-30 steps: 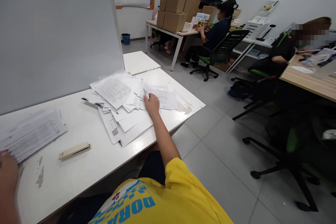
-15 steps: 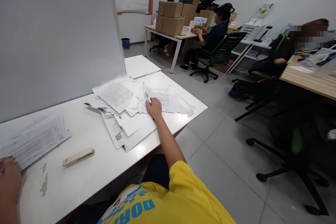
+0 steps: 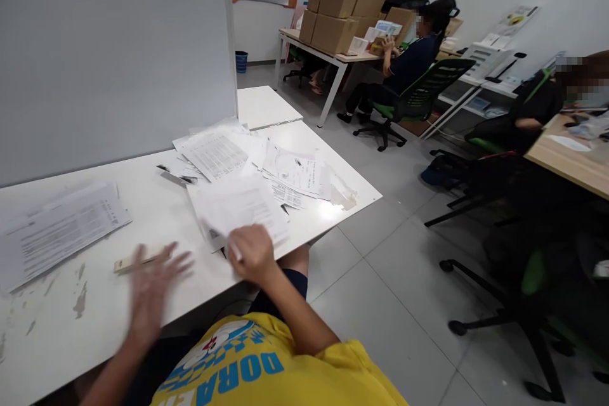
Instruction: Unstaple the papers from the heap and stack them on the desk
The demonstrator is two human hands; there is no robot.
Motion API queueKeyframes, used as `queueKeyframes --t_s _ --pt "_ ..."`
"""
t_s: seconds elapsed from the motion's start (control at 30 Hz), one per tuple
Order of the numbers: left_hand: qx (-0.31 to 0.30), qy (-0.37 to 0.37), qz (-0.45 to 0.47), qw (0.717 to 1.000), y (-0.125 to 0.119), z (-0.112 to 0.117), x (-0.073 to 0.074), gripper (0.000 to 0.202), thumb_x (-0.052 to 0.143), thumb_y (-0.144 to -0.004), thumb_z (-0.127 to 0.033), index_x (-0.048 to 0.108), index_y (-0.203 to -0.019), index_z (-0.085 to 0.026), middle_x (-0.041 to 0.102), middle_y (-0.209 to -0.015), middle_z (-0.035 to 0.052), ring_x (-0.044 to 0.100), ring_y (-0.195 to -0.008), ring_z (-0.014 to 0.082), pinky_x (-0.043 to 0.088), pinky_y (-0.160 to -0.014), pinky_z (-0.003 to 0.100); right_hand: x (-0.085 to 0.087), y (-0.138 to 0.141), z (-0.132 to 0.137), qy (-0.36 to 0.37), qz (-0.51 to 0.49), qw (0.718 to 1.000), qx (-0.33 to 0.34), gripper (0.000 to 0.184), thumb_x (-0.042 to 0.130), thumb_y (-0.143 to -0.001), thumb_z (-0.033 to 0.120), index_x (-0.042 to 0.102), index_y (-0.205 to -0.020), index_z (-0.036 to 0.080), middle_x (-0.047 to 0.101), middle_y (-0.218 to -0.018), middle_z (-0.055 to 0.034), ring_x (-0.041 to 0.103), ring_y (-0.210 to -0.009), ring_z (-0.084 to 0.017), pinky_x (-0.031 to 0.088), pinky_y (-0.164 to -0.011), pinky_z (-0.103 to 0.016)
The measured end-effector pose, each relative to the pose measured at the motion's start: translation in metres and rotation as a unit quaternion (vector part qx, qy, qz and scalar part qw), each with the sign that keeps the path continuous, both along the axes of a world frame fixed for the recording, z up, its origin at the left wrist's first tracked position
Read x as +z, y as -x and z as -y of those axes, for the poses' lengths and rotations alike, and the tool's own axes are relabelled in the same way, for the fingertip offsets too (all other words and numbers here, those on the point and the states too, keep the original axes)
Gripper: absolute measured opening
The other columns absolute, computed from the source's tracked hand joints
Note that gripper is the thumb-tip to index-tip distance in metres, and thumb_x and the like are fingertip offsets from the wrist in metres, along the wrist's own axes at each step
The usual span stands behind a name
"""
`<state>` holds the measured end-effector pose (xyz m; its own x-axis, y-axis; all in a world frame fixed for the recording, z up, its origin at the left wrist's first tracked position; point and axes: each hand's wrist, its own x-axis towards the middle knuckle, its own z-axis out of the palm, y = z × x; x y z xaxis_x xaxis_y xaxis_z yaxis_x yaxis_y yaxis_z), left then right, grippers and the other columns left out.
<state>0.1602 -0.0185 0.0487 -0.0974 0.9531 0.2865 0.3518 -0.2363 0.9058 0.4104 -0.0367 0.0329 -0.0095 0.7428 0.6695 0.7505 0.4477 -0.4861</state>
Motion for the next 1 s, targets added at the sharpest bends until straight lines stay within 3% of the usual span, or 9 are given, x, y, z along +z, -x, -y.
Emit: queueKeyframes --t_s 0.07,0.2,0.27,0.37,0.43,0.53,0.67,0.83,1.0 --pt "-0.069 0.118 0.105 0.985 -0.041 0.031 -0.014 0.063 0.022 -0.092 -0.068 0.057 -0.132 -0.035 0.071 -0.112 0.0108 0.067 -0.110 0.0283 0.053 -0.096 0.053 -0.007 0.031 0.026 0.026 0.048 0.993 0.110 0.027 0.054 -0.092 0.037 0.066 -0.114 0.026 0.074 -0.108 -0.0101 0.067 -0.101 -0.029 0.049 -0.086 -0.048" --pt "-0.056 0.280 0.254 0.924 -0.067 0.047 -0.034 0.056 0.054 -0.085 -0.062 0.058 -0.133 -0.033 0.073 -0.113 0.0094 0.070 -0.107 0.0286 0.059 -0.089 0.045 -0.016 0.046 0.047 0.043 0.058 0.976 0.207 0.054 0.052 -0.091 0.062 0.060 -0.126 0.023 0.070 -0.125 -0.0128 0.062 -0.119 -0.030 0.045 -0.102 -0.048" --pt "-0.052 0.257 0.229 0.937 -0.060 0.044 -0.040 0.056 0.060 -0.083 -0.058 0.059 -0.131 -0.029 0.074 -0.110 0.0088 0.069 -0.107 0.0294 0.059 -0.090 0.045 -0.016 0.031 0.046 0.021 0.029 0.983 0.179 0.052 0.048 -0.094 0.059 0.057 -0.133 0.025 0.067 -0.132 -0.0123 0.059 -0.125 -0.030 0.039 -0.110 -0.050" --pt "-0.052 0.178 0.138 0.973 -0.037 0.036 -0.044 0.048 0.063 -0.082 -0.059 0.070 -0.112 -0.024 0.076 -0.098 0.0092 0.069 -0.105 0.0323 0.058 -0.092 0.048 -0.009 -0.003 0.036 0.024 -0.072 0.997 0.018 0.051 0.054 -0.094 0.051 0.050 -0.141 0.030 0.055 -0.145 -0.0120 0.048 -0.137 -0.031 0.032 -0.116 -0.055" --pt "-0.097 0.104 0.090 0.986 -0.020 0.031 -0.043 0.040 0.067 -0.078 -0.058 0.075 -0.099 -0.024 0.076 -0.095 0.0088 0.069 -0.104 0.0330 0.057 -0.094 0.048 -0.004 -0.024 0.026 0.071 -0.170 0.981 -0.067 0.063 0.058 -0.091 0.053 0.041 -0.147 0.031 0.044 -0.154 -0.0125 0.038 -0.144 -0.033 0.032 -0.116 -0.058" --pt "-0.149 0.042 0.055 0.986 -0.001 0.023 -0.040 0.034 0.068 -0.078 -0.056 0.076 -0.094 -0.027 0.076 -0.097 0.0080 0.070 -0.102 0.0316 0.057 -0.095 0.047 -0.002 -0.042 0.017 0.138 -0.294 0.946 -0.008 0.073 0.060 -0.088 0.059 0.033 -0.150 0.030 0.049 -0.149 -0.0134 0.043 -0.142 -0.031 0.039 -0.112 -0.055" --pt "-0.022 0.067 0.050 0.996 0.002 0.022 -0.041 0.042 0.065 -0.078 -0.061 0.072 -0.093 -0.023 0.073 -0.089 0.0084 0.070 -0.091 0.0301 0.059 -0.081 0.043 -0.011 -0.036 0.020 0.189 -0.345 0.916 0.076 0.040 0.064 -0.088 0.051 0.060 -0.120 0.027 0.069 -0.114 -0.0090 0.063 -0.115 -0.027 0.049 -0.102 -0.045" --pt "0.102 -0.050 0.090 0.989 -0.003 0.035 -0.049 0.040 0.064 -0.083 -0.056 0.061 -0.105 -0.023 0.067 -0.100 0.0078 0.066 -0.098 0.0237 0.056 -0.089 0.038 -0.021 -0.020 0.035 0.241 -0.353 0.900 0.082 0.030 0.065 -0.087 0.049 0.063 -0.108 0.027 0.071 -0.106 -0.0055 0.067 -0.103 -0.025 0.055 -0.090 -0.039" --pt "0.045 0.029 0.049 0.997 -0.006 0.040 -0.045 0.043 0.056 -0.089 -0.056 0.060 -0.114 -0.022 0.067 -0.110 0.0103 0.066 -0.103 0.0229 0.055 -0.091 0.037 -0.017 -0.025 0.041 0.306 -0.311 0.898 0.052 0.027 0.062 -0.088 0.049 0.067 -0.103 0.027 0.073 -0.099 -0.0050 0.068 -0.091 -0.025 0.056 -0.079 -0.038"
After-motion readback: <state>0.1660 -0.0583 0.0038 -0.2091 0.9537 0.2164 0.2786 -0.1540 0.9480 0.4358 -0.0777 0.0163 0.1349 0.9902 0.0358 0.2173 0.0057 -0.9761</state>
